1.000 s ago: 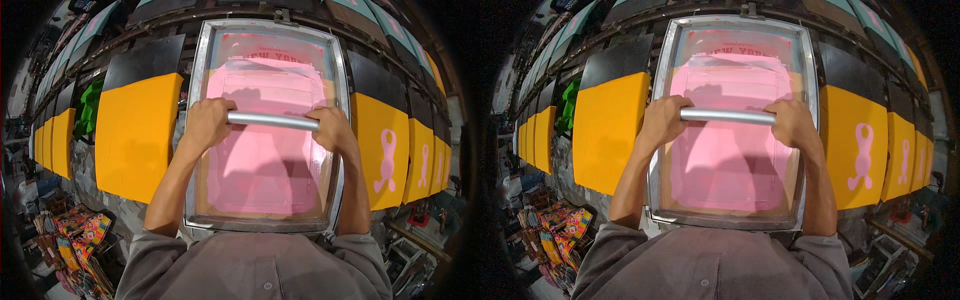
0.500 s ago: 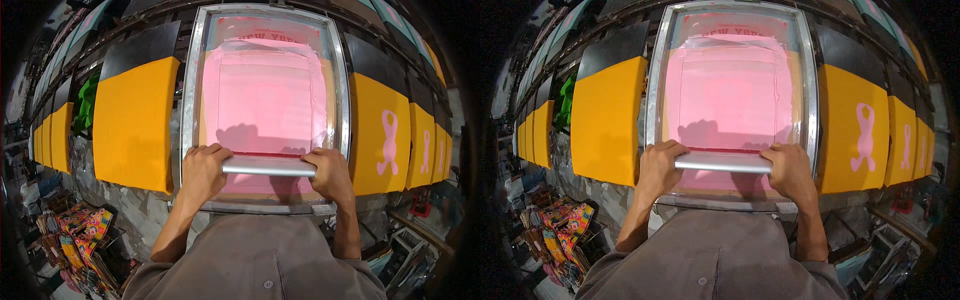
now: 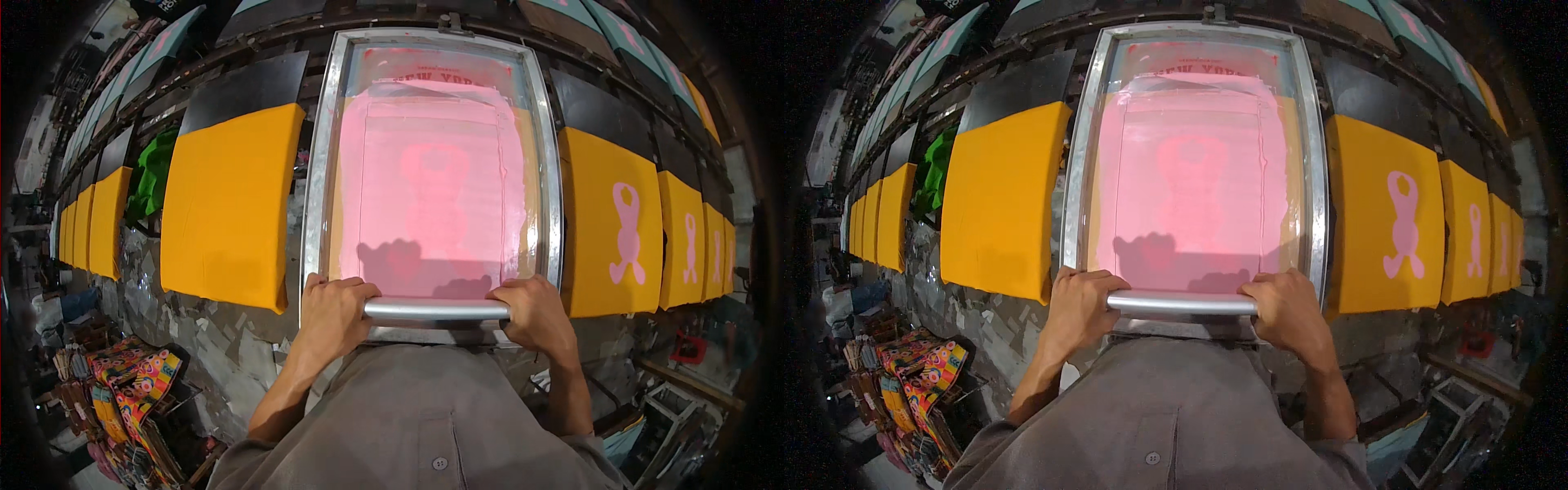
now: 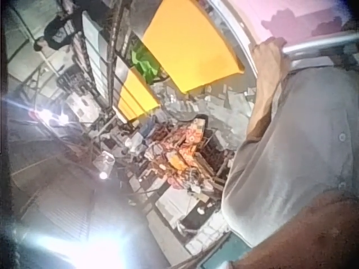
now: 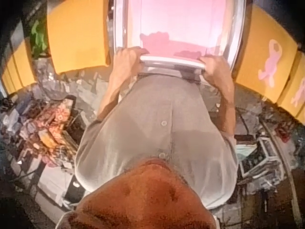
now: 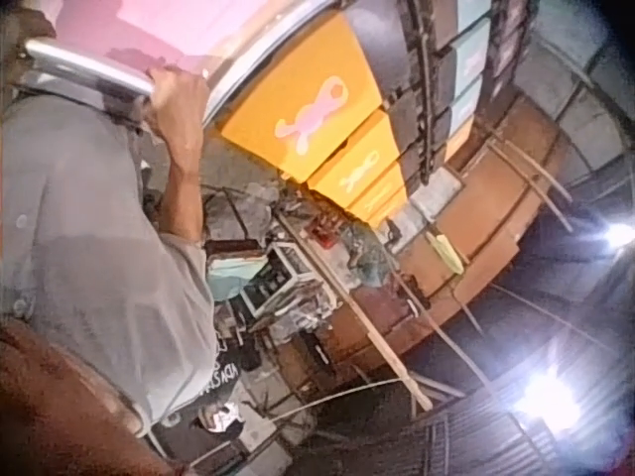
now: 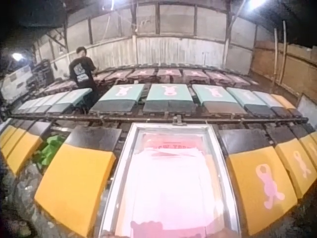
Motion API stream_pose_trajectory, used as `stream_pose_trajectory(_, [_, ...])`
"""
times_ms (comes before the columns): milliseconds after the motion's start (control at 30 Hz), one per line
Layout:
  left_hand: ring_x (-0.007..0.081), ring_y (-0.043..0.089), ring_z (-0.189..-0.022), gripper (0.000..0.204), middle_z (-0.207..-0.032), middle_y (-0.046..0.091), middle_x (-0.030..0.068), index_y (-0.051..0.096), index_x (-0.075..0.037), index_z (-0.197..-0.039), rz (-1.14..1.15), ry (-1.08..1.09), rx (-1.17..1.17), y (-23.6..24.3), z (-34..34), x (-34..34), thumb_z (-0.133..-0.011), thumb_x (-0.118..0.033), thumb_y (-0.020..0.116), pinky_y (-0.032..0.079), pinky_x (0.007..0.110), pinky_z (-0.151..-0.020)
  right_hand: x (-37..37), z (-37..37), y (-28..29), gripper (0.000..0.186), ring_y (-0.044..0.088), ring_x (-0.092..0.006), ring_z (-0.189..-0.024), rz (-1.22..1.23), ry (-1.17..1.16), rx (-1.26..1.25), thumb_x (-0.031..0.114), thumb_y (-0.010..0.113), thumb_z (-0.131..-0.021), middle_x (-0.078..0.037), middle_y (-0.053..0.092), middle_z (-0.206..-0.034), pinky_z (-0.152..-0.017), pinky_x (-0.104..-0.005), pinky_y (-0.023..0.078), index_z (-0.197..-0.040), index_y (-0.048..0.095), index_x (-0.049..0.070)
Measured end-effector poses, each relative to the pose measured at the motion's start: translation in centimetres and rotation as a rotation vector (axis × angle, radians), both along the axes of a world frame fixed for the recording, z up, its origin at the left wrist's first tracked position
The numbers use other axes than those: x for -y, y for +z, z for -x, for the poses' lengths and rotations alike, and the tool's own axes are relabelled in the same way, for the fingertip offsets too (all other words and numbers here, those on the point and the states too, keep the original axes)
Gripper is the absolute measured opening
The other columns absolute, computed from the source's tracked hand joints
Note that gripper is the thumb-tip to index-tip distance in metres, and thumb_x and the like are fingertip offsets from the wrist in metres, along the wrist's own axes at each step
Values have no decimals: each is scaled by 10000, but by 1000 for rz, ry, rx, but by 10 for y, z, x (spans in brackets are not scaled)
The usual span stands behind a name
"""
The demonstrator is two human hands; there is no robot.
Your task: Manually applying ink to a screen printing frame and transferring the design to fabric, then preparing more ink.
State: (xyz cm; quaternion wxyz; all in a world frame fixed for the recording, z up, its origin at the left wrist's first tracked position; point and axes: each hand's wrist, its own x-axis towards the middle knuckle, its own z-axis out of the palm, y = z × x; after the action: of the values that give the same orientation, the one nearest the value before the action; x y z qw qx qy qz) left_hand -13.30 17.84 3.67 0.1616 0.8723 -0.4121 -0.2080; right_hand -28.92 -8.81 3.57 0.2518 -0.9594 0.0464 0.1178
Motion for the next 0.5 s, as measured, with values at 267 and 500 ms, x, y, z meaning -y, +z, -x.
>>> stream_pose_trajectory(267, [332,678,-780,275,-833,708,113,754,-134,-951,180,-27,328,2,-106,66,-693,-82,672,466,487,-805,85,-102,14,259,649,-387,-873,188,32,202,51,626,-654,-172,676,-871,-754,-465,528,-898,708,74])
stream_pose_trajectory(500, [327,676,-820,307,-908,709,115,728,-124,-985,201,2,496,-39,-192,123,-681,-89,700,478,462,-763,114,-193,-26,298,636,-388,-913,218,-74,274,-6,607,-708,-170,671,-936,-846,-450,515,-978,709,64])
